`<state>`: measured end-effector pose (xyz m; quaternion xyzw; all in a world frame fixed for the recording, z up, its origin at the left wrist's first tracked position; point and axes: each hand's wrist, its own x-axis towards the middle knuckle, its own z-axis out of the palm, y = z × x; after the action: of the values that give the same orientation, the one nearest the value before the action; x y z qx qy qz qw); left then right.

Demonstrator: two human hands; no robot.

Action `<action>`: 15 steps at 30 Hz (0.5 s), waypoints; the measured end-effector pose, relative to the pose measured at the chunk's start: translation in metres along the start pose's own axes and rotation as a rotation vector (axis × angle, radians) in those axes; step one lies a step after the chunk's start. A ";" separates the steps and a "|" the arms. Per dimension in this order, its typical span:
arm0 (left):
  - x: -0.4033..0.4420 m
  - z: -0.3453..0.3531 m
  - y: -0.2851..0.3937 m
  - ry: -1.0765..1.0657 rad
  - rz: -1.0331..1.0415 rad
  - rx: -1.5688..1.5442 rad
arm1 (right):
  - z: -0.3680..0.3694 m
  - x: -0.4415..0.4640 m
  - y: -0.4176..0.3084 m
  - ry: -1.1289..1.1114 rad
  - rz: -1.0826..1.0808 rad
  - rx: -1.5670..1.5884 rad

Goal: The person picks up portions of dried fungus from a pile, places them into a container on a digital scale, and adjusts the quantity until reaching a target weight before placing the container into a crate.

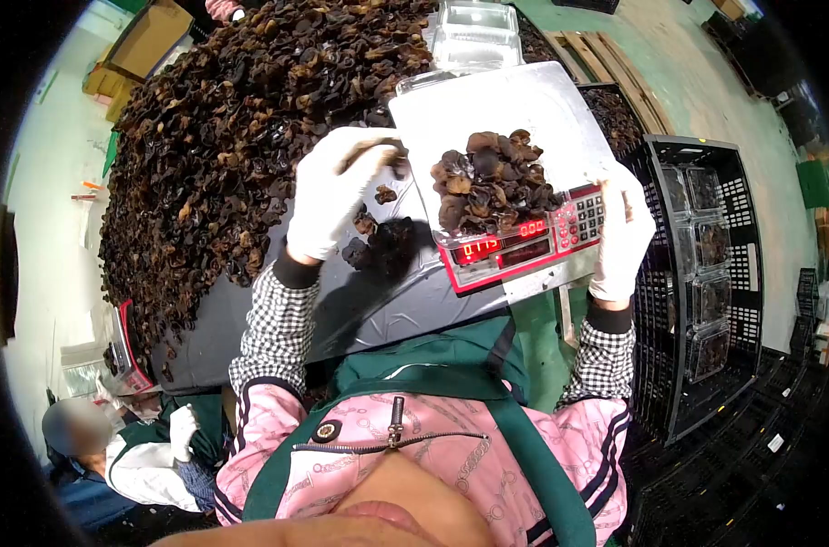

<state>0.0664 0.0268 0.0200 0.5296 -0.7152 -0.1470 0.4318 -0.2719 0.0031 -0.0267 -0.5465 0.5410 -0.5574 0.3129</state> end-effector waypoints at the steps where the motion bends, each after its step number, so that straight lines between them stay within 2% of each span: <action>1: 0.006 0.007 0.009 -0.052 0.153 0.070 | 0.001 0.000 0.002 -0.003 -0.033 -0.015; 2: 0.011 0.018 0.011 -0.093 0.209 0.067 | 0.002 -0.001 0.001 -0.022 0.002 0.006; 3: 0.017 0.029 0.020 -0.156 -0.056 -0.151 | 0.004 -0.003 -0.001 -0.020 0.037 0.022; 5: 0.025 0.042 0.026 -0.177 -0.003 -0.235 | 0.002 -0.005 0.005 -0.023 0.056 0.047; 6: 0.029 0.047 0.019 -0.126 0.045 -0.145 | 0.000 -0.007 0.005 -0.030 0.046 0.038; 8: 0.046 0.051 -0.004 0.009 0.283 0.224 | -0.006 -0.009 0.008 -0.046 0.024 0.027; 9: 0.053 0.053 -0.016 0.089 0.317 0.347 | -0.008 -0.010 0.010 -0.055 0.013 0.022; 11: 0.063 0.059 -0.055 0.233 0.123 0.367 | -0.009 -0.013 0.013 -0.064 0.078 0.074; 12: 0.067 0.057 -0.057 0.183 -0.028 0.444 | -0.011 -0.017 0.013 -0.083 0.147 0.112; 13: 0.067 0.060 -0.076 0.210 -0.047 0.602 | -0.010 -0.020 0.014 -0.102 0.214 0.150; 15: 0.073 0.063 -0.098 0.008 -0.298 0.533 | -0.009 -0.023 0.013 -0.208 0.246 0.122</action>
<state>0.0747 -0.0921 -0.0485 0.7238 -0.6414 -0.0139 0.2542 -0.2790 0.0246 -0.0434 -0.5109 0.5336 -0.4872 0.4658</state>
